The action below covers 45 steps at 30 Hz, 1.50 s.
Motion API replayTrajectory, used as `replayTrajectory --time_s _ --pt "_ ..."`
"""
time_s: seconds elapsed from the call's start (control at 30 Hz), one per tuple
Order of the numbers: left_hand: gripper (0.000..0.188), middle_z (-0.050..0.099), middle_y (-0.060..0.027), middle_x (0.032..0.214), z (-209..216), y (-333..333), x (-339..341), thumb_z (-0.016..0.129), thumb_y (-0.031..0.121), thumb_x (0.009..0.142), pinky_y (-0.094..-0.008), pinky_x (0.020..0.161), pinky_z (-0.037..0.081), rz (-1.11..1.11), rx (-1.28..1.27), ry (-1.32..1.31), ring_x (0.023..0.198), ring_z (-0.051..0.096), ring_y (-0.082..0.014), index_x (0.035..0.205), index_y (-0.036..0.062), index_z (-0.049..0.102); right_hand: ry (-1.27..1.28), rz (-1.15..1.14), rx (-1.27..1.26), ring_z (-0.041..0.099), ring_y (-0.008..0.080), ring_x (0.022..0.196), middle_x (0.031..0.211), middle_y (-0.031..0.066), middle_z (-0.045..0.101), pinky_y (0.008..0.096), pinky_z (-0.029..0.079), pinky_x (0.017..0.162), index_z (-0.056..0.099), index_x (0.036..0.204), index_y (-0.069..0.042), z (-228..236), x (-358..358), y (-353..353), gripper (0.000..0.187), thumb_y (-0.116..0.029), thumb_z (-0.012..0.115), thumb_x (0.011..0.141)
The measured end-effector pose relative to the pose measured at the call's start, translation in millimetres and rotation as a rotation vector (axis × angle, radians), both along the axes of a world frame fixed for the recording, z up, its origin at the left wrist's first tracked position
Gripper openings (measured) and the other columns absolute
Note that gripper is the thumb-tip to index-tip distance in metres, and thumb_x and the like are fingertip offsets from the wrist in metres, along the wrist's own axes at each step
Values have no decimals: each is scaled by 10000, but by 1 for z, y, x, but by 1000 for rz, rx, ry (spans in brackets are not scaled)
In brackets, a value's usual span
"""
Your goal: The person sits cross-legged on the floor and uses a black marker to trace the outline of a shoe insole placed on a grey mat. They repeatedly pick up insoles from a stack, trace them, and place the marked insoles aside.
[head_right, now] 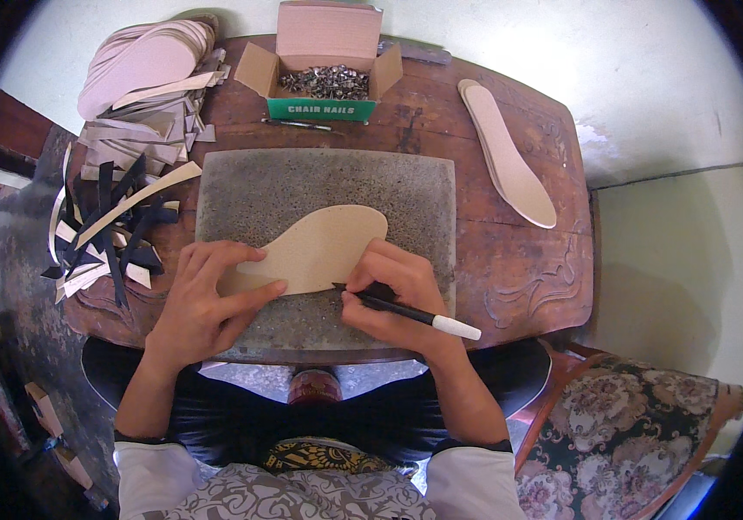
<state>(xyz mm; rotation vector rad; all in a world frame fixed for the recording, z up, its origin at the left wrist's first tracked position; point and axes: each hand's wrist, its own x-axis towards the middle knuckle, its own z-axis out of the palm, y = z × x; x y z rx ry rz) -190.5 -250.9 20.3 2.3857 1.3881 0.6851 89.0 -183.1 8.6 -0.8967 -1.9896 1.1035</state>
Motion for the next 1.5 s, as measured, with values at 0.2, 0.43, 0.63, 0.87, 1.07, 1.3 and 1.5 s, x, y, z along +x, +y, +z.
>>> replayTrajectory --time_s 0.2,0.43,0.63,0.87,1.07,1.3,1.5 --pt "413 622 -75 1274 0 0 0 782 139 787 -465 984 409 -2 -5 -1 1175 581 -307 1182 259 786 -16 3 2 650 232 704 796 90 612 321 496 628 605 799 -33 0 1 0 183 -9 762 706" --pt "426 622 -77 1272 0 0 0 788 134 778 -466 983 410 -2 -2 0 1165 586 -308 1187 254 784 4 5 -1 645 220 706 801 88 616 315 490 627 604 800 -32 1 -1 1 186 -1 762 707" --pt "428 625 -81 1271 1 1 0 786 131 774 -461 982 414 -8 7 7 1167 587 -311 1185 252 785 56 -87 -59 636 174 738 818 75 640 299 486 649 613 803 -33 0 6 7 180 6 773 732" --pt "415 627 -84 1271 0 0 0 776 130 786 -461 989 414 -2 8 9 1172 586 -314 1183 248 785 41 -69 -77 634 173 783 849 93 653 296 489 697 622 809 -12 -1 17 17 165 24 768 740" --pt "430 608 -81 1299 -1 0 -1 770 147 790 -462 987 405 -22 10 12 1188 570 -306 1208 246 764 36 -34 -58 650 184 776 824 90 650 302 494 688 610 792 -22 -1 22 19 175 19 762 716" --pt "423 625 -84 1268 1 0 0 781 132 778 -464 991 414 -9 7 11 1168 587 -312 1186 244 784 26 -18 -25 651 178 744 800 71 645 297 495 666 604 777 -20 2 19 20 163 14 748 709" --pt "441 604 -84 1301 0 0 -2 766 159 804 -467 986 406 -25 10 29 1187 565 -303 1235 253 747 9 -2 -15 654 177 750 804 74 645 296 495 666 602 772 -20 4 19 21 156 10 742 710"
